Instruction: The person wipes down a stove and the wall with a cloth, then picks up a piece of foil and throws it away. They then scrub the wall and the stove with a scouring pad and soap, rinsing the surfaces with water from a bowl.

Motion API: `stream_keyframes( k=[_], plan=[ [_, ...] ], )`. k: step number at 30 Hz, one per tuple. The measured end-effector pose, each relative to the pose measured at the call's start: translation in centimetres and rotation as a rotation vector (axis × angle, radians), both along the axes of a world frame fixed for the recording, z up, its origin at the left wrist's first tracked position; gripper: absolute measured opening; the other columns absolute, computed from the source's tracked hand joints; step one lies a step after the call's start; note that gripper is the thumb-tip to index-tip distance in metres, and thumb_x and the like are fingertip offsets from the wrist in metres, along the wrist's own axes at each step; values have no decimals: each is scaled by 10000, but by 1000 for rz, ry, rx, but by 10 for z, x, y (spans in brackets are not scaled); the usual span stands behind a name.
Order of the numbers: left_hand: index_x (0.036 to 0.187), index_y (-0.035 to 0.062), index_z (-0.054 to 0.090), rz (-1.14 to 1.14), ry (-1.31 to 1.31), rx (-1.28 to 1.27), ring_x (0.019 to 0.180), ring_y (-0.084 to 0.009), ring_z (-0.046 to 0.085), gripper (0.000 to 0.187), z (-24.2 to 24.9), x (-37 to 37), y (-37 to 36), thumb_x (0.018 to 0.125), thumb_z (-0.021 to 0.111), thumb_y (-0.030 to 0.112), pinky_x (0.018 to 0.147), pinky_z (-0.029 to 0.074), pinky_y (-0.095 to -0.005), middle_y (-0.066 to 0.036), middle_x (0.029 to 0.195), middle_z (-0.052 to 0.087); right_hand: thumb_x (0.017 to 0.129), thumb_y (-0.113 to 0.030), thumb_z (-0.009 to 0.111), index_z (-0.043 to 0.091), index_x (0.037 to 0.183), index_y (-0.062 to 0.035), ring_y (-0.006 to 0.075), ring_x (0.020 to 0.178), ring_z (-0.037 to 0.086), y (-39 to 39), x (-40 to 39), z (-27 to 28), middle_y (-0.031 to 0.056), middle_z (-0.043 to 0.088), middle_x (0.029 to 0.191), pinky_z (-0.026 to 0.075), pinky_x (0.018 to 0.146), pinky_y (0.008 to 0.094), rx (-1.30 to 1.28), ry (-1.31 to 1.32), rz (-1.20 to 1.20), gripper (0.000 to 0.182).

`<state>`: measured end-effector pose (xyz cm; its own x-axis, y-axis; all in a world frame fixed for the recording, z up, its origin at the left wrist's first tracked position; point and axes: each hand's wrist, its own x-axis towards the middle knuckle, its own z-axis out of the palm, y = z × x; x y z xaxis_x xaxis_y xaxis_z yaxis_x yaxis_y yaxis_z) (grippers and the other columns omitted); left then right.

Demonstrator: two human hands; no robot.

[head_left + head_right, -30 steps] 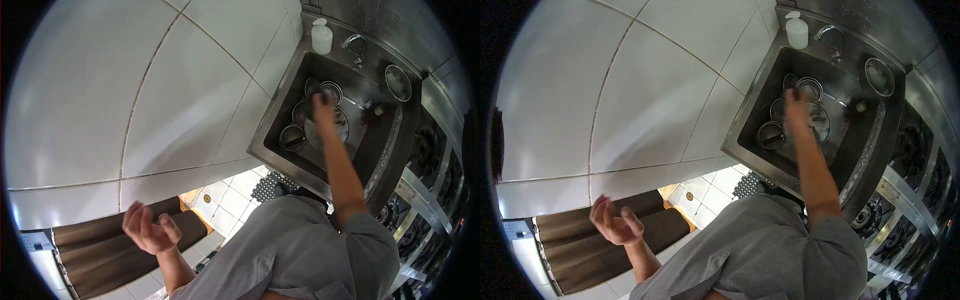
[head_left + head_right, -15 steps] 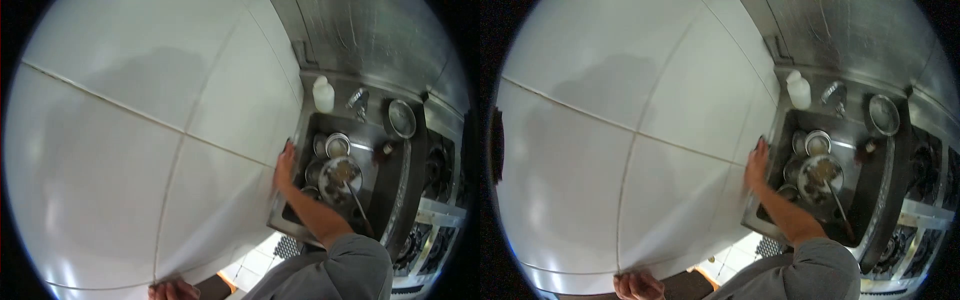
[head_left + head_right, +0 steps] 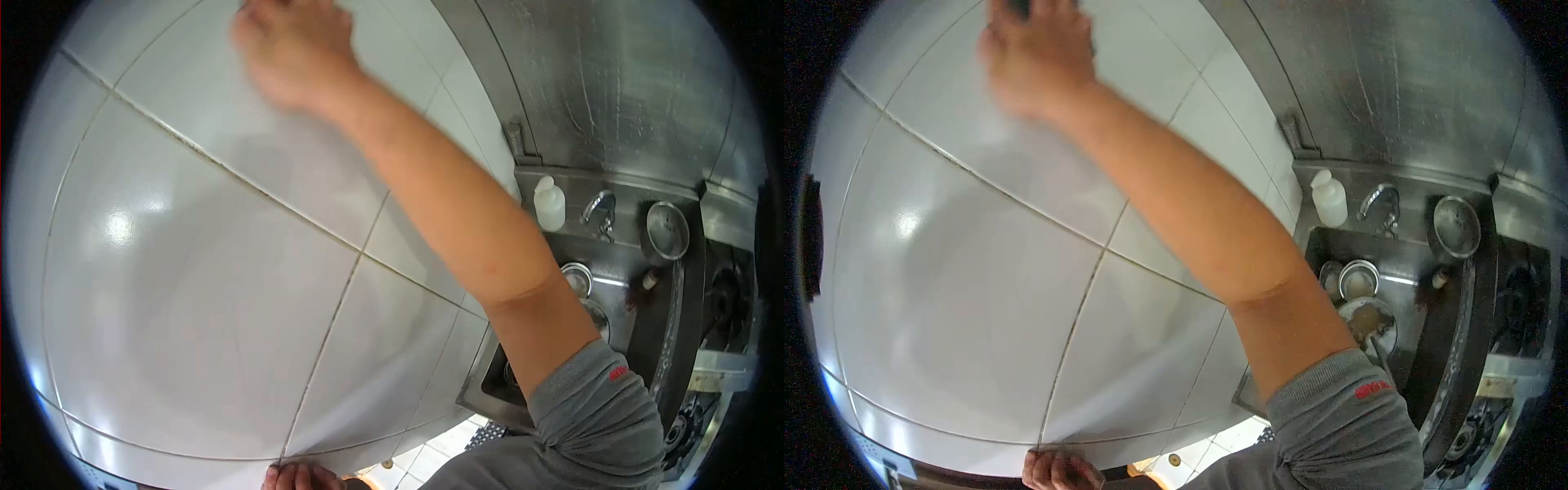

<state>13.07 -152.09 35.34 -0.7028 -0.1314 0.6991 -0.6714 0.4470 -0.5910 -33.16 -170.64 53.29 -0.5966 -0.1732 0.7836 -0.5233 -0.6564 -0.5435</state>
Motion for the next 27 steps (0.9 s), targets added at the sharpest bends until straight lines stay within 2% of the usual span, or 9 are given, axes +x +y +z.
stream_keyframes(
  k=[4,8,11,12,14,16,19,22,27],
  plan=[
    [1073,3,653,-16,-5,28,1198,-426,579,213,-13,23,3,902,680,126,1024,471,-576,-183,1094,645,1118,-382,428,302,1704,-171,448,1623,186,-35,7,-156,271,219,1750,178,1293,581,293,-17,-241,635],
    [1037,15,651,-37,3,25,1158,-402,600,169,-11,10,6,922,669,138,1017,473,-550,-163,1058,657,1117,-376,357,263,1717,-142,367,1635,196,-42,-9,-508,169,249,1769,136,1336,481,728,-776,-6,651],
    [1023,13,664,-66,20,20,1136,-397,618,139,-13,12,-3,940,662,124,1011,482,-546,-159,1046,663,1109,-351,408,267,1706,-93,361,1636,207,-19,42,-487,220,240,1755,183,1318,528,880,-921,0,665],
    [1011,12,666,-88,33,0,1125,-400,626,126,-14,11,-4,939,662,116,1003,487,-546,-156,1031,668,1093,-314,451,292,1691,-72,371,1609,267,-33,51,-457,228,276,1736,217,1310,522,771,-516,-247,665],
    [990,7,669,-103,30,-26,1098,-413,650,113,-15,15,-1,932,672,104,987,498,-545,-155,992,678,1094,-334,462,325,1699,-185,387,1610,232,-6,80,-290,198,288,1740,180,1311,532,504,-291,-209,638],
    [992,5,670,-104,-11,-1,1098,-415,653,116,-16,15,0,931,671,104,982,503,-546,-157,992,678,1039,-262,563,498,1580,-99,437,1559,289,19,103,-160,243,369,1672,291,1225,588,151,-72,-65,568],
    [1001,-9,671,-110,-73,-1,1081,-422,664,138,-9,13,2,939,665,114,961,522,-553,-159,989,678,978,-252,636,611,1450,-67,408,1489,385,42,139,-96,225,483,1553,350,1171,601,-188,-31,-44,508],
    [1004,-34,668,-212,-61,17,1058,-422,669,175,-11,24,-1,965,656,136,939,531,-538,-158,1012,690,1013,-249,602,651,1371,-41,426,1405,456,43,140,-193,225,513,1507,363,1173,578,71,-80,-189,418],
    [956,-26,678,-298,-21,55,1026,-410,675,164,-18,37,-3,969,666,137,941,528,-524,-158,984,698,1119,-318,347,347,1678,-88,379,1585,286,66,201,-569,218,282,1729,231,1315,455,855,-988,-5,605]
  ],
)
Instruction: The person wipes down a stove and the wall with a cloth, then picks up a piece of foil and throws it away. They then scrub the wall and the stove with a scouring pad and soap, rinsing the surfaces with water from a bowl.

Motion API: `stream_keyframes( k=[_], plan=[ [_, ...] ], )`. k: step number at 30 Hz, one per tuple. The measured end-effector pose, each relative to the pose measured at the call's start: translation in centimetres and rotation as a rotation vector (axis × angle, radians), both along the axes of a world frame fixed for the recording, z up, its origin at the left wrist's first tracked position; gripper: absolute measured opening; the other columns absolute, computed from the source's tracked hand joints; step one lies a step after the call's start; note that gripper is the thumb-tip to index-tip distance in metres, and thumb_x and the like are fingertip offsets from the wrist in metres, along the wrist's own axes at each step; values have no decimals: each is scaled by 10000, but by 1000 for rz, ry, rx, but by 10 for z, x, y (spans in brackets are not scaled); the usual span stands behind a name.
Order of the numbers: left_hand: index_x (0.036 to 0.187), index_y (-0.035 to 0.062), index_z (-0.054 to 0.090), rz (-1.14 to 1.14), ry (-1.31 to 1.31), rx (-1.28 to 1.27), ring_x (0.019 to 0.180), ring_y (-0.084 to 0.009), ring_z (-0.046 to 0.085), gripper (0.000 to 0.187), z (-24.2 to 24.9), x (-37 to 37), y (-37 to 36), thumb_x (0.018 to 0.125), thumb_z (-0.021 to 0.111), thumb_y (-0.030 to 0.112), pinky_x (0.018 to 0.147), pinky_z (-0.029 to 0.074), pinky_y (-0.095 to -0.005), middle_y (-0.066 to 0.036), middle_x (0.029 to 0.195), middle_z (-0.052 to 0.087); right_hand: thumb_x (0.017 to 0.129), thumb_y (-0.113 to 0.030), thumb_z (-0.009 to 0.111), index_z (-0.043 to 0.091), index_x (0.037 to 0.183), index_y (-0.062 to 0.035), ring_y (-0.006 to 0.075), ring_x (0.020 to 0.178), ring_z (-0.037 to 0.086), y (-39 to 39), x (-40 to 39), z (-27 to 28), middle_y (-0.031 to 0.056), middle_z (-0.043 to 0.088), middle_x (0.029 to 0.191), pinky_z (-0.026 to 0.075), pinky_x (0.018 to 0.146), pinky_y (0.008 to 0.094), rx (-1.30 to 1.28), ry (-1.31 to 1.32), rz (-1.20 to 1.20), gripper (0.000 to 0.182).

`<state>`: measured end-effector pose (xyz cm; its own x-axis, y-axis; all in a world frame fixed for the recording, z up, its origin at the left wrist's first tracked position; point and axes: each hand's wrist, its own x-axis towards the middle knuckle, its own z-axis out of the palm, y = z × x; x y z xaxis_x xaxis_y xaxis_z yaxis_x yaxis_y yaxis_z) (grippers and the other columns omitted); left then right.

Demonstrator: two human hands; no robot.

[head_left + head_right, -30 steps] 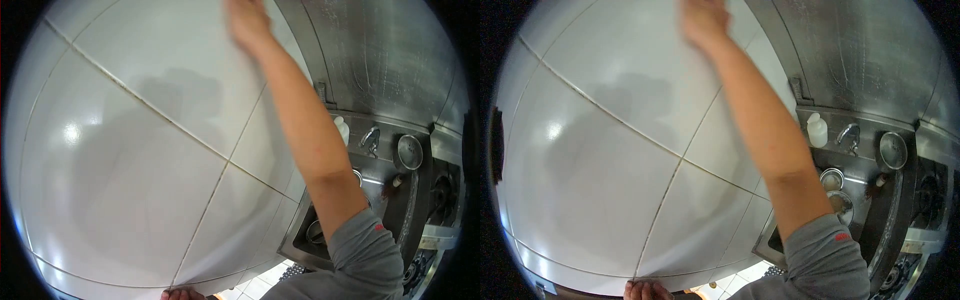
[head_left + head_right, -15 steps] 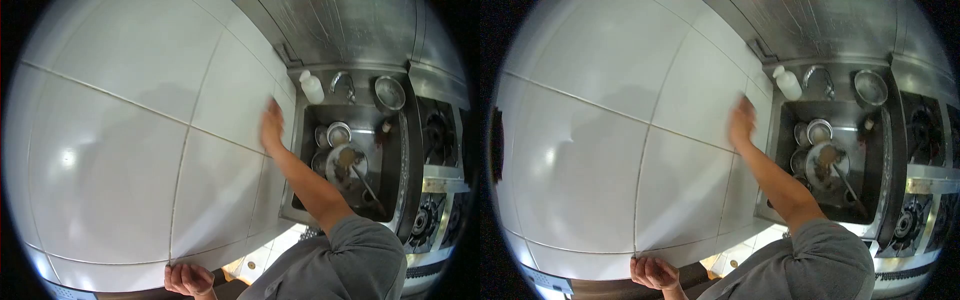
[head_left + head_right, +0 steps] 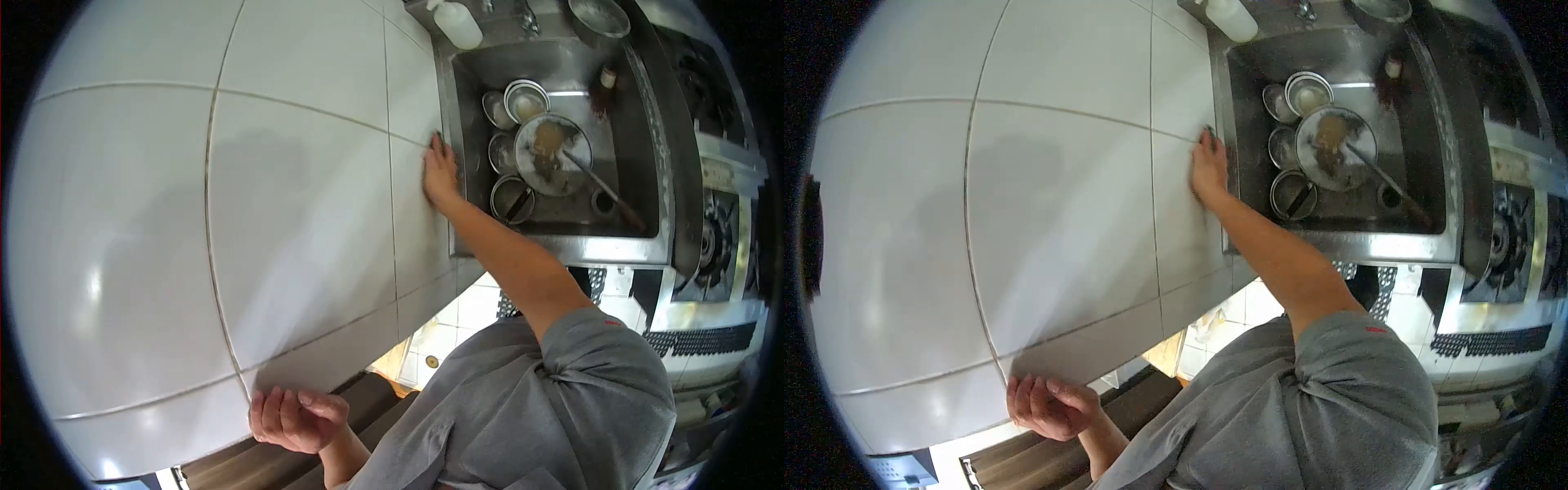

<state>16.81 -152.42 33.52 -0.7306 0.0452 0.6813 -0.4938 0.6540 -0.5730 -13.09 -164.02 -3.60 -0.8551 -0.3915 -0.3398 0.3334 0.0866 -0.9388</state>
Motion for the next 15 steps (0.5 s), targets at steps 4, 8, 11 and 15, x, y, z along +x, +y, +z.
stream_keyframes(
  k=[4,8,11,15],
  plan=[
    [951,15,688,-158,-6,37,1004,-354,671,169,4,1,-7,969,637,175,937,492,-457,-129,950,702,1111,-233,394,361,1657,-66,356,1597,279,-16,59,75,193,324,1712,286,1286,466,-363,352,-129,572],
    [929,17,700,-241,10,5,908,-334,711,200,5,-2,-11,972,696,213,905,497,-427,-103,914,725,971,-188,638,559,1479,-43,374,1360,509,44,105,352,173,492,1521,418,1102,549,-657,965,-180,535],
    [931,30,702,-281,16,5,882,-322,728,191,7,-2,-8,968,718,217,884,498,-407,-87,902,733,944,-182,672,567,1495,-79,422,1397,471,63,130,363,191,461,1576,419,1106,543,-750,1069,-174,570],
    [925,53,703,-240,40,-17,870,-292,731,136,7,-7,-1,963,718,182,865,482,-393,-70,913,741,1056,-160,503,445,1586,-11,408,1547,341,55,153,115,235,377,1670,344,1238,482,-180,592,-50,554]
  ],
)
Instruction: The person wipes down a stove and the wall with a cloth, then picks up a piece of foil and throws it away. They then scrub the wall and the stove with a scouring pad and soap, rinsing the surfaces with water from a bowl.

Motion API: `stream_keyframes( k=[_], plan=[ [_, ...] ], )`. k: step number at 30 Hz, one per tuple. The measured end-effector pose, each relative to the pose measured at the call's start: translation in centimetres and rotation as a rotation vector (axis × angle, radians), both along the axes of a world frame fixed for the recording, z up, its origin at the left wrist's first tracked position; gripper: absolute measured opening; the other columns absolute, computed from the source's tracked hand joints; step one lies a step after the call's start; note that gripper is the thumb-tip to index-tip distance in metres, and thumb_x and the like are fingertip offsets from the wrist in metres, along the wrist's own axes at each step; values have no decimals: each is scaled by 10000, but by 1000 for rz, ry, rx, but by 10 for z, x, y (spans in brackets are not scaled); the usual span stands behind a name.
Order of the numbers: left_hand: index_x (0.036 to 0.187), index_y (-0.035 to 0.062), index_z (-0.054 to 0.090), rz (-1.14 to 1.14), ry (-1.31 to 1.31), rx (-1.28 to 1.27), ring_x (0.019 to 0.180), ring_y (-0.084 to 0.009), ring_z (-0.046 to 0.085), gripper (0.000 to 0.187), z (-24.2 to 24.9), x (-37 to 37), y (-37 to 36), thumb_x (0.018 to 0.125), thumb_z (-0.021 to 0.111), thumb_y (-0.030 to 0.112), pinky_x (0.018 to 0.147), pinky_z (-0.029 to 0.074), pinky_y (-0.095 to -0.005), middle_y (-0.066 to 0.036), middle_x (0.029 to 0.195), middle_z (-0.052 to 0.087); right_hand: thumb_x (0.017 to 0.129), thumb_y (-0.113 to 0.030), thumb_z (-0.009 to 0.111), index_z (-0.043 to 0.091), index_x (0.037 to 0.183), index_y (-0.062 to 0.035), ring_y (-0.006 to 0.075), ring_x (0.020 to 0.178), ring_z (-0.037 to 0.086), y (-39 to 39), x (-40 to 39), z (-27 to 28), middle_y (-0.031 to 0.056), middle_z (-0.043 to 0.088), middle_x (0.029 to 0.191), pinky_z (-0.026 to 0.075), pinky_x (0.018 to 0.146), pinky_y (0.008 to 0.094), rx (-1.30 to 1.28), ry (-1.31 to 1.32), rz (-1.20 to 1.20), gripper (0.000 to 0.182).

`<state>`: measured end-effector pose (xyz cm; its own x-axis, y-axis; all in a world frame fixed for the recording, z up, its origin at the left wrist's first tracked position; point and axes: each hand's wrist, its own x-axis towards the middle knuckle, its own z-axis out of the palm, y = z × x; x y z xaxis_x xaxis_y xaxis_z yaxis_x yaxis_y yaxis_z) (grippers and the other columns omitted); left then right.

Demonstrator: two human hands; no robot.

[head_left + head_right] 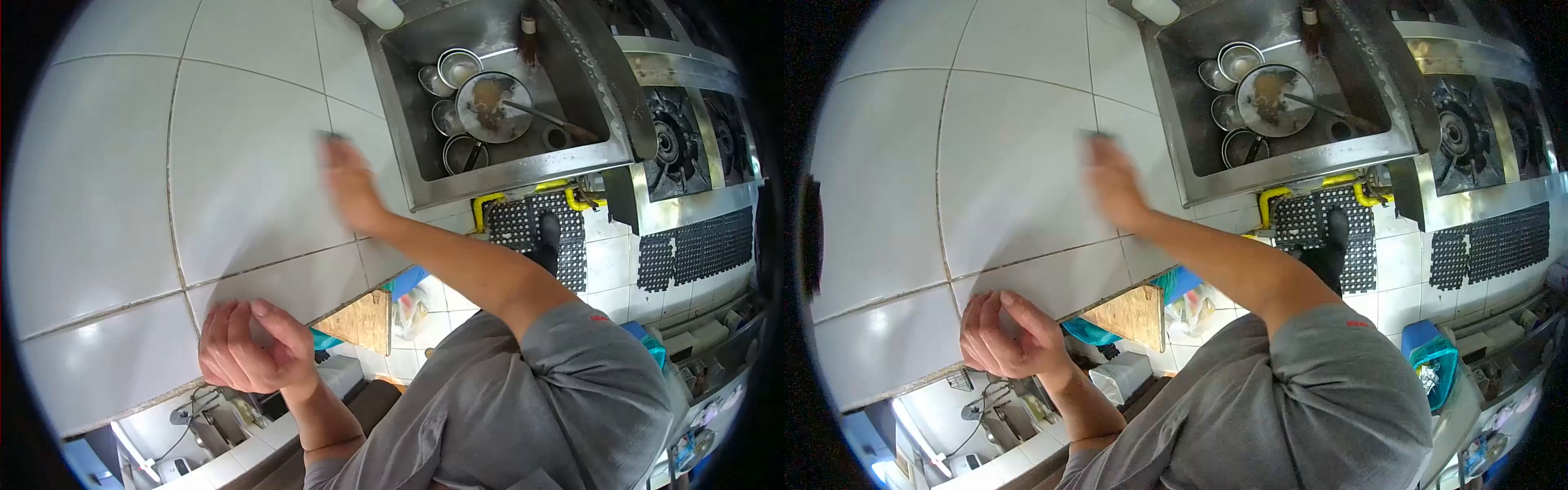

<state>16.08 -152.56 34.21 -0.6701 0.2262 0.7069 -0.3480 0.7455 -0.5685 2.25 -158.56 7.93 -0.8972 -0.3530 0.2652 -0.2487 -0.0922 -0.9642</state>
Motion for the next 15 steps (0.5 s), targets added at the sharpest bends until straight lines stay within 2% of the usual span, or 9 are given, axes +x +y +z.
stream_keyframes(
  k=[1,2,3,5,6,9,11,12,15],
  plan=[
    [925,53,703,-3,8,-2,870,-292,731,136,-1,-1,1,963,718,182,865,482,-393,-70,913,741,1089,-163,444,398,1615,19,407,1574,311,2,8,-78,256,371,1678,310,1283,478,159,-162,0,559],
    [922,55,700,6,12,3,863,-287,731,133,-2,1,3,961,720,181,862,477,-392,-66,914,742,1102,-184,412,367,1643,3,425,1588,266,24,19,-158,265,401,1656,274,1300,484,497,30,145,574],
    [919,57,697,6,12,7,855,-282,730,131,-1,-1,3,959,721,179,859,471,-390,-63,915,743,1102,-184,412,367,1643,3,425,1588,266,28,30,-146,265,401,1656,274,1300,484,492,27,134,574],
    [916,58,696,-6,30,3,849,-281,728,130,-2,-8,4,960,720,178,858,468,-389,-62,914,743,1091,-167,420,385,1635,-1,438,1560,311,30,47,-90,276,386,1661,291,1293,492,92,-338,7,570],
    [912,59,695,13,23,8,843,-281,726,131,-1,-3,7,962,720,177,857,465,-388,-62,913,744,1082,-166,449,413,1612,4,353,1485,437,10,45,-51,229,442,1627,404,1207,455,45,-135,-61,557],
    [909,58,695,-44,21,42,836,-287,723,143,-1,-2,5,979,704,182,854,472,-400,-65,916,748,980,-90,612,497,1568,-77,227,1385,513,34,39,161,116,505,1547,481,1036,369,-1082,-816,728,599],
    [900,50,697,-72,34,61,832,-298,722,165,0,0,6,994,687,186,844,479,-411,-76,916,748,939,-41,625,548,1535,-74,320,1410,493,56,39,194,169,502,1561,451,1103,407,-565,523,66,601],
    [898,48,699,-64,33,53,830,-305,718,170,1,1,7,996,685,187,835,480,-417,-81,913,746,939,-41,625,548,1535,-74,320,1410,493,61,42,184,169,502,1561,451,1103,407,-546,541,49,601],
    [892,49,705,17,35,40,818,-322,704,168,1,-5,20,995,684,180,815,478,-431,-90,902,739,948,9,593,609,1499,-99,418,1426,467,54,52,58,203,517,1549,399,1178,491,-323,34,16,562]
  ],
)
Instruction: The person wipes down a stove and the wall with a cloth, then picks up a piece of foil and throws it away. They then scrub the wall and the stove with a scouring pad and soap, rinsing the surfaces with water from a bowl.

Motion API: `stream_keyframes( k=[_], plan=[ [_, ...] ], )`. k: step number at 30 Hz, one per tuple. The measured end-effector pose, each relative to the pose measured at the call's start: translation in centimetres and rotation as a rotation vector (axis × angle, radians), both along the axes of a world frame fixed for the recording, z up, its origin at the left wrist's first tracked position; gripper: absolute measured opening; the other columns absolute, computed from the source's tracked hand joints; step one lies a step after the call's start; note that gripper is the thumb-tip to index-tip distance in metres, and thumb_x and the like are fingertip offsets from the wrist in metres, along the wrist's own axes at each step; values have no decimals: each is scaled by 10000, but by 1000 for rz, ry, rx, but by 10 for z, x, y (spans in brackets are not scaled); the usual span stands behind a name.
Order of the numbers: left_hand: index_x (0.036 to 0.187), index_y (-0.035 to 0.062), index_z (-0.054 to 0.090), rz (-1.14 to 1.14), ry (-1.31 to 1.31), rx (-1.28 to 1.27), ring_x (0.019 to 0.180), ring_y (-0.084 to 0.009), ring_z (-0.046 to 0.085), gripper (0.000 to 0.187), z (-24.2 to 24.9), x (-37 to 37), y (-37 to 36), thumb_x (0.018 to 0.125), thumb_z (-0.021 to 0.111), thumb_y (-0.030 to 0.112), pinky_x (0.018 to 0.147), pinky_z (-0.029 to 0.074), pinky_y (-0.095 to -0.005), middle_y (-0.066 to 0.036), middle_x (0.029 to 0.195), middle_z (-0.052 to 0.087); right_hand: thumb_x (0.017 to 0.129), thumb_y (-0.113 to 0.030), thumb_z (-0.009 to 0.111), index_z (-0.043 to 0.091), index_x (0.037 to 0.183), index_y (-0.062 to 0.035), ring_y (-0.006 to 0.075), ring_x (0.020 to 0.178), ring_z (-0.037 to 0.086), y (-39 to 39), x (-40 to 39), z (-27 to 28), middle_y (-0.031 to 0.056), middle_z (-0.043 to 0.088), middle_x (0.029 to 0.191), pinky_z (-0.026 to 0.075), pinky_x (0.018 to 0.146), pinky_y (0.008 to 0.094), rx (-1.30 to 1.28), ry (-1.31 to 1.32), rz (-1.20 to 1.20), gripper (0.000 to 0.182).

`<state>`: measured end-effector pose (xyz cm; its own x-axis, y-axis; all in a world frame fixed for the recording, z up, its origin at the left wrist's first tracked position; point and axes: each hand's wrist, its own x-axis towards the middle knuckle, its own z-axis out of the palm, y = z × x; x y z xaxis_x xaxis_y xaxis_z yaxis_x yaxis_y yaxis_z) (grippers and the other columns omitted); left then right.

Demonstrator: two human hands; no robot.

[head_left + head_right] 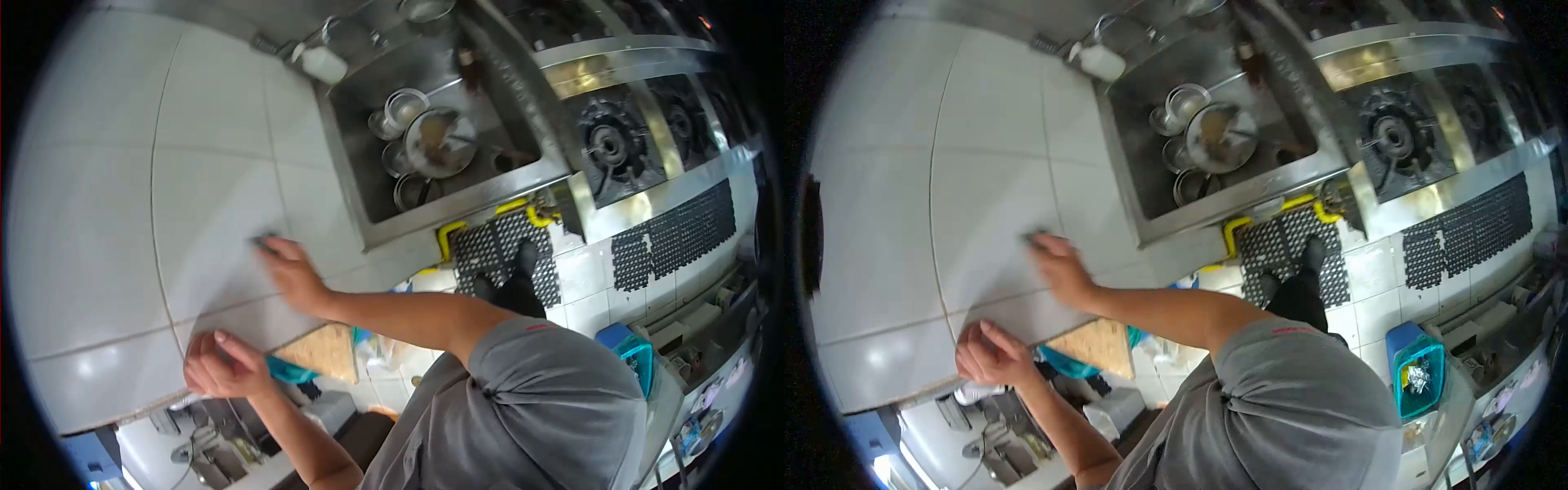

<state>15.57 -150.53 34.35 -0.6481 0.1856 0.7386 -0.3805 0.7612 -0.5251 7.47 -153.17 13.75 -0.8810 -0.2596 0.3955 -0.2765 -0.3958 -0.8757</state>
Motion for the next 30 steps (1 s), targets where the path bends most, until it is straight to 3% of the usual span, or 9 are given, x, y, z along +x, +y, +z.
stream_keyframes(
  k=[3,5,8,15,20,22,24,27,30],
  plan=[
    [927,47,697,98,30,18,866,-312,672,127,-3,-8,17,995,693,155,812,475,-430,-93,943,733,1006,-174,631,687,1368,-11,384,1270,592,-19,34,-240,236,673,1331,481,1083,474,656,-149,-55,401],
    [955,38,692,117,51,58,894,-311,660,105,-14,-18,32,995,693,134,818,479,-429,-109,965,723,1005,-264,682,745,1251,-24,286,1137,680,65,0,-200,169,751,1195,524,1019,416,244,-787,522,349],
    [1096,-32,654,-177,43,813,967,-320,624,123,-67,-54,73,995,653,39,878,511,-437,-164,1058,655,1032,-366,703,767,1220,-50,210,1053,726,95,-42,-190,78,789,1119,572,945,352,-171,-1291,915,374],
    [1177,20,688,-465,-62,1828,882,-134,651,218,-183,-224,91,1036,725,182,751,555,-289,-50,1029,703,1110,-548,498,479,1598,-54,279,1404,582,343,-161,-100,149,590,1542,451,1190,436,-495,-1177,1066,694],
    [1100,44,662,-454,-532,2189,737,-133,629,368,-271,-455,94,1072,669,411,650,529,-301,-33,859,652,800,-558,889,306,1671,-11,348,1487,486,515,-150,-31,198,481,1623,361,1261,459,-332,-870,475,1182],
    [1298,-13,623,-452,-697,2350,917,-228,697,683,-329,-554,73,990,713,590,772,617,-377,-154,1107,688,768,-406,928,344,1655,-4,327,1448,523,566,-122,1,198,532,1564,364,1250,443,-247,-850,173,1135],
    [1653,-2,317,-364,-697,2551,1412,-457,518,1007,-364,-640,63,968,720,617,1080,557,-531,-351,1634,337,858,-193,855,426,1606,10,300,1314,630,607,-82,27,176,620,1457,477,1154,402,-155,-1004,-234,886],
    [1716,136,218,-199,-526,2779,1500,-446,393,902,-387,-726,49,1024,653,517,1193,431,-590,-260,1749,97,1049,-92,626,509,1551,-4,238,1203,683,653,3,7,137,680,1359,548,1056,373,-134,-1031,-727,522],
    [1597,101,456,-99,-534,2679,1407,-362,490,650,-419,-773,34,1053,587,434,1192,428,-557,-109,1602,484,1062,-219,652,594,1439,-44,244,985,739,666,117,-39,108,738,1227,598,853,377,-279,-1158,-1011,420]
  ],
)
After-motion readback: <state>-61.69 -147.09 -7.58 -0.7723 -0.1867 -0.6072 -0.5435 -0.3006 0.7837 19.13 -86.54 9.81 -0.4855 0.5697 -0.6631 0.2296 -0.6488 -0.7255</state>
